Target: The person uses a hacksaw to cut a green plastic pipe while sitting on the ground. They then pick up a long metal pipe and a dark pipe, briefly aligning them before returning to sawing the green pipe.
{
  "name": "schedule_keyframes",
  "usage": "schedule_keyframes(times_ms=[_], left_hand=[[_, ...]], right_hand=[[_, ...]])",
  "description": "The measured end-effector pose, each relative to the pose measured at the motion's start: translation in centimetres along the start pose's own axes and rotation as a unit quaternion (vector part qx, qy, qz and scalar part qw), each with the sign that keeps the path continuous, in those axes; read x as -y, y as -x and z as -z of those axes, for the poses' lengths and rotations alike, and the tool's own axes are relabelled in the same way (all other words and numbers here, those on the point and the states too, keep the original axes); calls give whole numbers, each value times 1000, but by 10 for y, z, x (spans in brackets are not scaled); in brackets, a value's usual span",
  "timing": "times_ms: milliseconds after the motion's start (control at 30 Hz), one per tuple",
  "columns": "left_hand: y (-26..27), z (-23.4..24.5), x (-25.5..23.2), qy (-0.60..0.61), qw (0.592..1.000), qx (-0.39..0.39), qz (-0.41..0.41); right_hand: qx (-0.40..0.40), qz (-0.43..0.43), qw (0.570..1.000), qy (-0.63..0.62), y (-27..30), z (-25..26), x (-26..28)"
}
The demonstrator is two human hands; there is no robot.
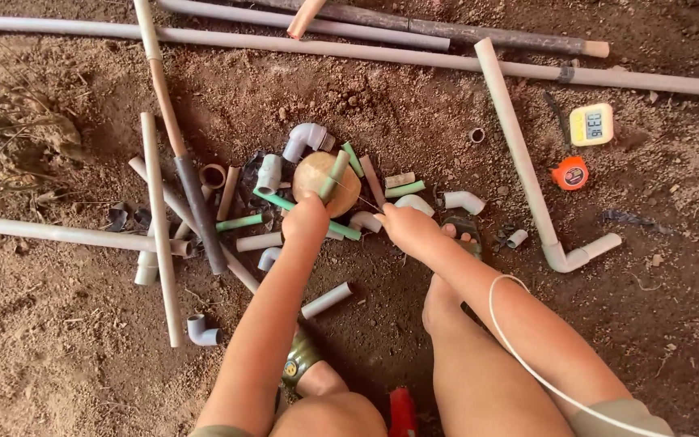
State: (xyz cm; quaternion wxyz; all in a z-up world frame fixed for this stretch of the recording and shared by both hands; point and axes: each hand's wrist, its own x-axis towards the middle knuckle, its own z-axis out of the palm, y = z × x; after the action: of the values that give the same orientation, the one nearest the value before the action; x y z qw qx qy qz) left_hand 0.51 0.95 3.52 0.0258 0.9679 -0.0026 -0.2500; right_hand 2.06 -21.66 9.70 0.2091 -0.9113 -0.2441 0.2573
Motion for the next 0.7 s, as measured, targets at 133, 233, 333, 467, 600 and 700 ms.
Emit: schedule_keyframes(times_ms=[133,233,333,467,600,700], left_hand=[[-6,-24,-1,48,997,-58,28],[10,14,-8,81,995,-48,45],[11,11,-10,51,995,-60,53],[12,22,-11,75,996,11,51],[15,5,-9,-50,998,-14,-22],[10,8,-8,73,993,-71,53]], right_hand=[[28,-28,999,-29,32,-4,-17],[20,-35,999,-5,54,1,-27],[12,-43,999,21,58,23,-16],[101,-46,992,58,4,45,22],[92,-70,993,-5,-10,17,18],[124,-117,985,7,33,40,22]])
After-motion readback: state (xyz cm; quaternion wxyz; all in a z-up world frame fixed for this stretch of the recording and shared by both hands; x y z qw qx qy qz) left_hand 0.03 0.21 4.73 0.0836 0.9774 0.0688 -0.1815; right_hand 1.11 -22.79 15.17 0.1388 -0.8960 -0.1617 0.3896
